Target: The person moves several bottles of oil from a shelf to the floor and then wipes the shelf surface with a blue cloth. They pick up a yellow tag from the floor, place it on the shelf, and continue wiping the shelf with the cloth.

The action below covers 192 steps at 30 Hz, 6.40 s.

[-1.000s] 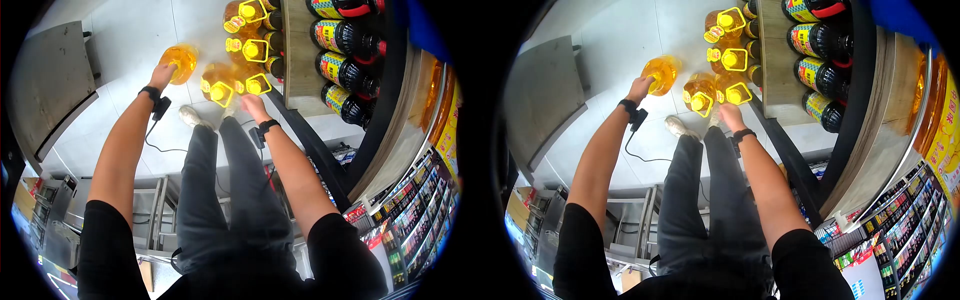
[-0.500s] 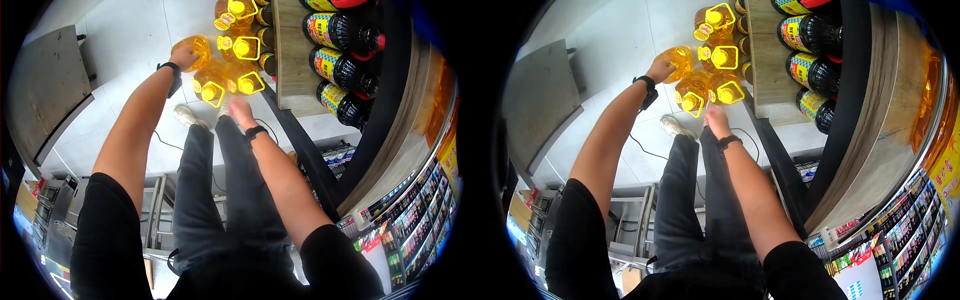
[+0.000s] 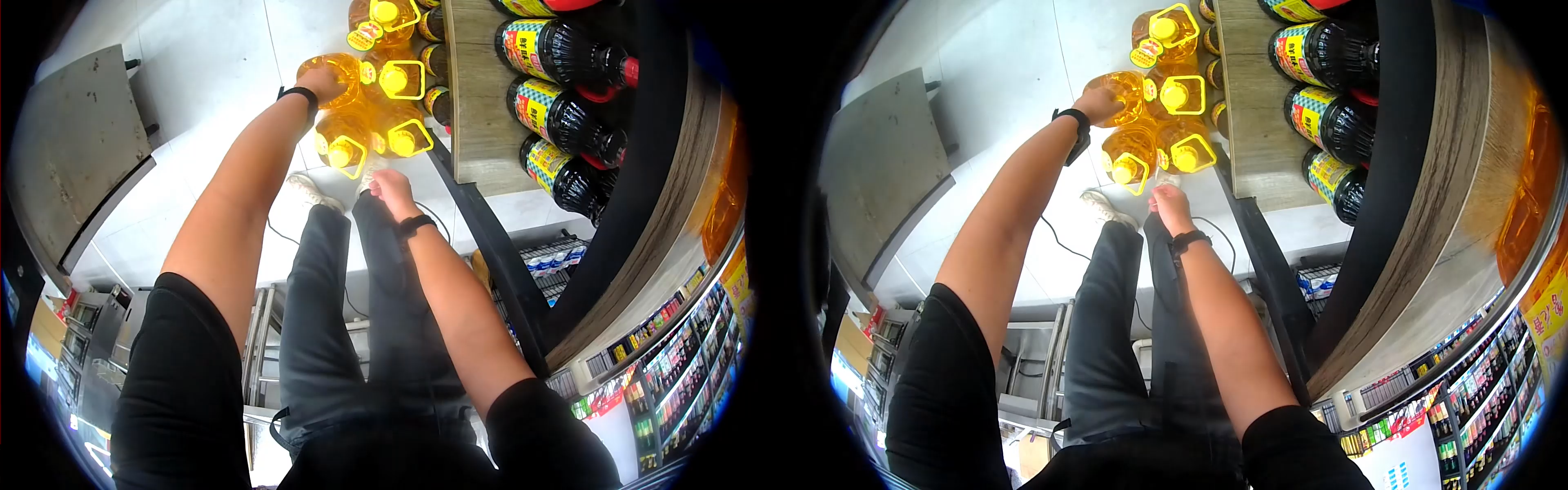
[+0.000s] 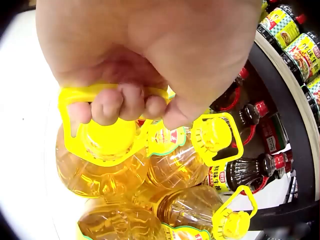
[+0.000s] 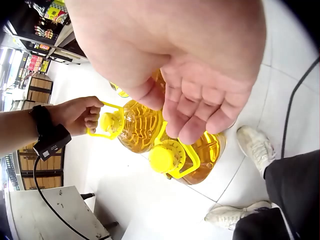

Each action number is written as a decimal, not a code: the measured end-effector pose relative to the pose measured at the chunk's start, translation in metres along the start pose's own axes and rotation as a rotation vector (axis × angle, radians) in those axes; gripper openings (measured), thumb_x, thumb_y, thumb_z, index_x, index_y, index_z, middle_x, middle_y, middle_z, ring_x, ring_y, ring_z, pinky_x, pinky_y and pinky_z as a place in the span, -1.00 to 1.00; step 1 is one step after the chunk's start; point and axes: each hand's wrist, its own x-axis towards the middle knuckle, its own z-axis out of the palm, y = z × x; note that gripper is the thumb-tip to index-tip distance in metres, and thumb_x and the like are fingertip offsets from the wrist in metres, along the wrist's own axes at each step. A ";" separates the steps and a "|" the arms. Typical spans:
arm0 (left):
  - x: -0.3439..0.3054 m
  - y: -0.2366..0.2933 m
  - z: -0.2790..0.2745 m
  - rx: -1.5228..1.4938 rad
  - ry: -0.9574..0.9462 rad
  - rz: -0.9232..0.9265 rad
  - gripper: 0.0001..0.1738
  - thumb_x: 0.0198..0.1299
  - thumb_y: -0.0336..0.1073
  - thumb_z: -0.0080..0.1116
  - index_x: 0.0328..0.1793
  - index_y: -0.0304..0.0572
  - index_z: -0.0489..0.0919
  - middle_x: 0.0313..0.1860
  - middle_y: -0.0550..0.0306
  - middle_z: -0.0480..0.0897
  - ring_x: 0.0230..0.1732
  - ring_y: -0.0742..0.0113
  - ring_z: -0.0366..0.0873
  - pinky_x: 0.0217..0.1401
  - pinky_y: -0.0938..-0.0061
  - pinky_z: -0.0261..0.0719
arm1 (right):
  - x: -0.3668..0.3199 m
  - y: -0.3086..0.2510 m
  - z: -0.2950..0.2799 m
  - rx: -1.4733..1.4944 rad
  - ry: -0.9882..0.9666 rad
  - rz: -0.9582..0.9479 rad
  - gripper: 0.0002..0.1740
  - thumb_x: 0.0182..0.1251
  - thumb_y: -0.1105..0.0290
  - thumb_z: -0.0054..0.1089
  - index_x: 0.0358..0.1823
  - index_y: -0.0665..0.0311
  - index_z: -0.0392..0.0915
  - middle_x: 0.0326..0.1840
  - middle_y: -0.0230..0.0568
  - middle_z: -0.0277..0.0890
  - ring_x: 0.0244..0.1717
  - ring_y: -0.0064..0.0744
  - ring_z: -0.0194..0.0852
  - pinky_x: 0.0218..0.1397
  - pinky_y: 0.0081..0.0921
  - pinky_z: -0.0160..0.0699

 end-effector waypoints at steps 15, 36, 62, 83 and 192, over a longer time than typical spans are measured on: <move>-0.025 0.000 0.012 0.112 -0.069 0.051 -0.49 0.16 -0.01 0.10 0.13 -0.16 0.65 0.09 -0.10 0.66 0.12 0.00 0.60 0.24 0.25 0.51 | -0.013 -0.008 0.008 -0.006 -0.006 -0.047 -0.78 0.37 0.35 0.09 -0.17 0.39 0.56 -0.40 -0.20 0.60 -0.44 -0.44 0.58 -0.28 -0.55 0.60; -0.058 0.004 -0.035 -0.131 0.158 0.123 -0.51 0.18 -0.19 0.11 0.25 -0.13 0.55 0.17 -0.17 0.60 0.22 -0.07 0.54 0.29 0.26 0.48 | -0.030 -0.009 -0.025 0.018 0.044 -0.177 -0.78 0.36 0.36 0.03 -0.28 0.38 0.56 -0.41 -0.26 0.58 -0.42 -0.49 0.51 -0.29 -0.55 0.53; -0.581 -0.068 -0.068 -0.389 0.384 0.465 -0.84 0.23 -0.43 0.11 -0.14 -0.30 0.65 -0.27 -0.09 0.72 -0.24 0.10 0.69 -0.14 0.34 0.61 | -0.609 -0.134 -0.048 -0.320 0.394 -0.940 -0.82 0.40 0.43 0.01 -0.08 0.34 0.54 -0.24 -0.13 0.61 -0.21 -0.28 0.58 -0.10 -0.40 0.53; -0.559 0.323 -0.083 -0.031 0.435 0.910 -0.87 0.23 -0.44 0.11 -0.14 -0.30 0.61 -0.26 -0.15 0.67 -0.27 -0.08 0.64 -0.17 0.25 0.59 | -0.962 -0.104 -0.202 -0.543 0.492 -2.074 -0.79 0.14 0.54 0.23 -0.16 0.25 0.61 -0.35 -0.22 0.59 -0.38 -0.22 0.58 -0.32 -0.39 0.54; -0.509 0.692 -0.126 -0.518 0.343 0.814 -0.52 0.03 -0.29 0.39 0.12 -0.24 0.62 -0.12 0.01 0.55 -0.09 0.08 0.56 0.07 0.38 0.49 | -0.642 -0.292 -0.514 -0.665 0.444 -1.279 -0.50 0.05 0.63 0.34 0.11 0.38 0.52 -0.14 -0.11 0.57 -0.19 -0.32 0.59 -0.09 -0.50 0.54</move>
